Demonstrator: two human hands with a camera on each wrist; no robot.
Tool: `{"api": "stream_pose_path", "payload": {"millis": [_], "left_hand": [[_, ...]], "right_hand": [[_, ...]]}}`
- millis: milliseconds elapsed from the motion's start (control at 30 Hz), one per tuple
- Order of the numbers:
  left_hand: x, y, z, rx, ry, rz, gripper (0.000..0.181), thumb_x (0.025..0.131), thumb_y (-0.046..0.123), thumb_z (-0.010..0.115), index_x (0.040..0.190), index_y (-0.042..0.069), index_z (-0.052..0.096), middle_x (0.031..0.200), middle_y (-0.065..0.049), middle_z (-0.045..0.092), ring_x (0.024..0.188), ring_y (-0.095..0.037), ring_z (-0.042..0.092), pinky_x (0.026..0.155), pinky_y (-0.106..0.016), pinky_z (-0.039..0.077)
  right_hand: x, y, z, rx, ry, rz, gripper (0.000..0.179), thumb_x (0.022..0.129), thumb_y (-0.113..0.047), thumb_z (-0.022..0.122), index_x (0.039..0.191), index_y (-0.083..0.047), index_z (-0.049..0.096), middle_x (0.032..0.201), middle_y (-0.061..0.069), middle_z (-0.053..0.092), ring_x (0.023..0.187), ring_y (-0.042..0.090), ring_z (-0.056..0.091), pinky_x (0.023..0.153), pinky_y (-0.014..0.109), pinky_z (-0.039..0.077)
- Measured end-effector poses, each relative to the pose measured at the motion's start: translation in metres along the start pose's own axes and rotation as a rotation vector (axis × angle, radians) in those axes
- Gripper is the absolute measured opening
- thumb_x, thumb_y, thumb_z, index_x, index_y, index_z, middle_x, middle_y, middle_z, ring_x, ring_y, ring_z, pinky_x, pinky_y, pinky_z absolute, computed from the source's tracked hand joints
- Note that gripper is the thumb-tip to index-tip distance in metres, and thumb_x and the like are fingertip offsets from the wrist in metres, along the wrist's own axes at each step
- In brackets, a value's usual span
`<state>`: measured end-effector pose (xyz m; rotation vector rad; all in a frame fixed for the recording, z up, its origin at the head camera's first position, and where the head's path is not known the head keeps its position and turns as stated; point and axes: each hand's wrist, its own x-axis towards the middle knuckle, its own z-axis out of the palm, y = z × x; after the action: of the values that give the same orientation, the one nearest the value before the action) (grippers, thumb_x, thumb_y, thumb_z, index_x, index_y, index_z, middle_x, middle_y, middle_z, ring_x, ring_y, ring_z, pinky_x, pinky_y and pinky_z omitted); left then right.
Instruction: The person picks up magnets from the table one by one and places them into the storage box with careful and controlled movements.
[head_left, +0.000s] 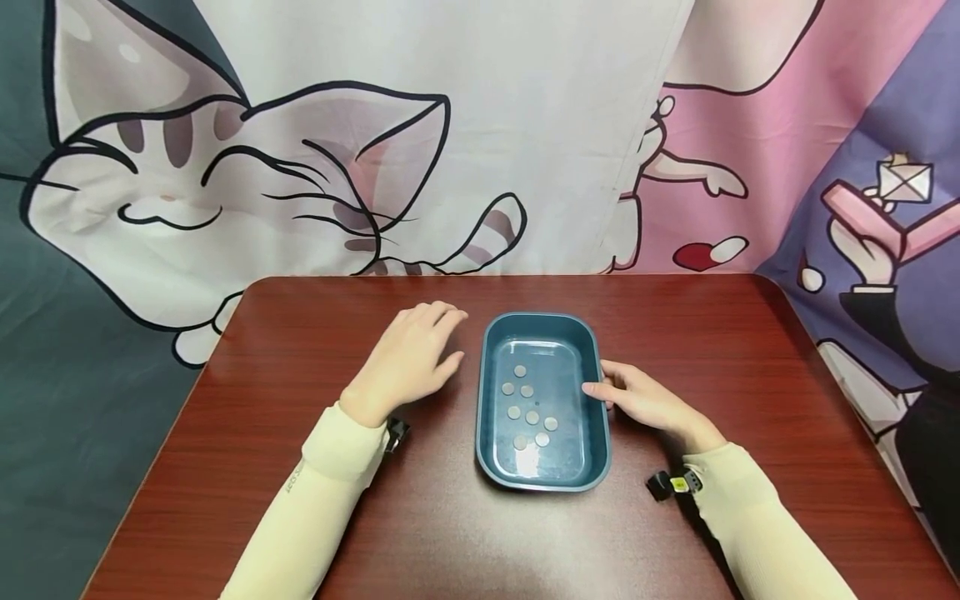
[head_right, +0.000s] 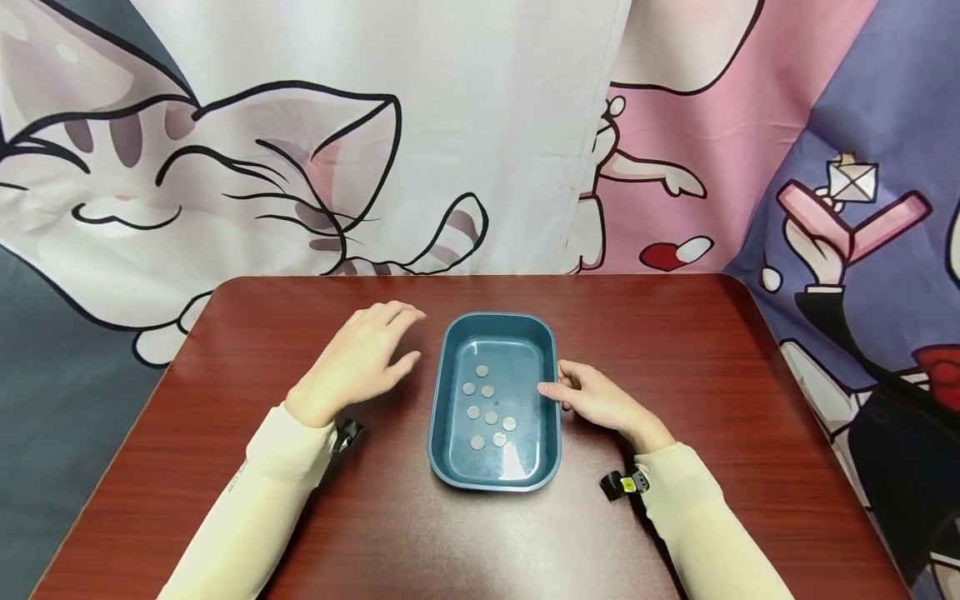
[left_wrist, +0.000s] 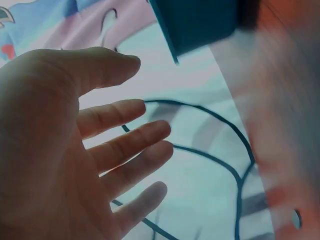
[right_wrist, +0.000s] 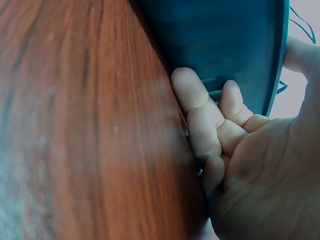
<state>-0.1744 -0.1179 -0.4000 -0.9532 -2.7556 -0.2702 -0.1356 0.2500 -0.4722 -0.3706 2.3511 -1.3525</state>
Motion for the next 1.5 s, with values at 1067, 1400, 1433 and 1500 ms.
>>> {"api": "stream_pose_path", "payload": {"millis": [1067, 1400, 1433, 1500], "left_hand": [[-0.019, -0.085, 0.031, -0.013, -0.267, -0.262, 0.043, 0.097, 0.02, 0.066, 0.137, 0.003, 0.063, 0.142, -0.015, 0.059, 0.129, -0.041, 0.058, 0.107, -0.058, 0.047], [-0.023, -0.088, 0.036, -0.025, -0.182, -0.245, 0.017, 0.087, 0.001, 0.069, 0.104, 0.003, 0.067, 0.106, -0.017, 0.06, 0.098, -0.037, 0.063, 0.093, -0.048, 0.053], [-0.023, -0.089, 0.038, -0.026, -0.175, -0.243, 0.016, 0.086, 0.001, 0.069, 0.102, 0.004, 0.066, 0.104, -0.016, 0.06, 0.096, -0.037, 0.063, 0.091, -0.048, 0.053], [-0.024, -0.09, 0.04, -0.029, -0.164, -0.24, 0.014, 0.086, -0.001, 0.068, 0.099, 0.004, 0.065, 0.099, -0.016, 0.059, 0.093, -0.036, 0.062, 0.089, -0.048, 0.053]], "right_hand": [[0.001, -0.001, 0.0, -0.02, 0.01, 0.002, 0.023, 0.103, -0.028, 0.062, 0.106, -0.005, 0.062, 0.075, 0.008, 0.055, 0.071, 0.02, 0.056, 0.064, 0.028, 0.044], [0.0, -0.002, 0.0, -0.036, 0.019, -0.001, 0.021, 0.103, -0.027, 0.063, 0.104, -0.006, 0.061, 0.075, 0.007, 0.055, 0.071, 0.02, 0.056, 0.063, 0.028, 0.044], [0.0, -0.002, 0.0, -0.036, 0.019, -0.003, 0.021, 0.103, -0.027, 0.063, 0.104, -0.006, 0.061, 0.075, 0.008, 0.055, 0.071, 0.02, 0.056, 0.063, 0.028, 0.044], [0.0, -0.002, 0.0, -0.032, 0.017, -0.003, 0.021, 0.103, -0.027, 0.063, 0.104, -0.006, 0.061, 0.075, 0.009, 0.056, 0.071, 0.02, 0.056, 0.063, 0.028, 0.044]]}}
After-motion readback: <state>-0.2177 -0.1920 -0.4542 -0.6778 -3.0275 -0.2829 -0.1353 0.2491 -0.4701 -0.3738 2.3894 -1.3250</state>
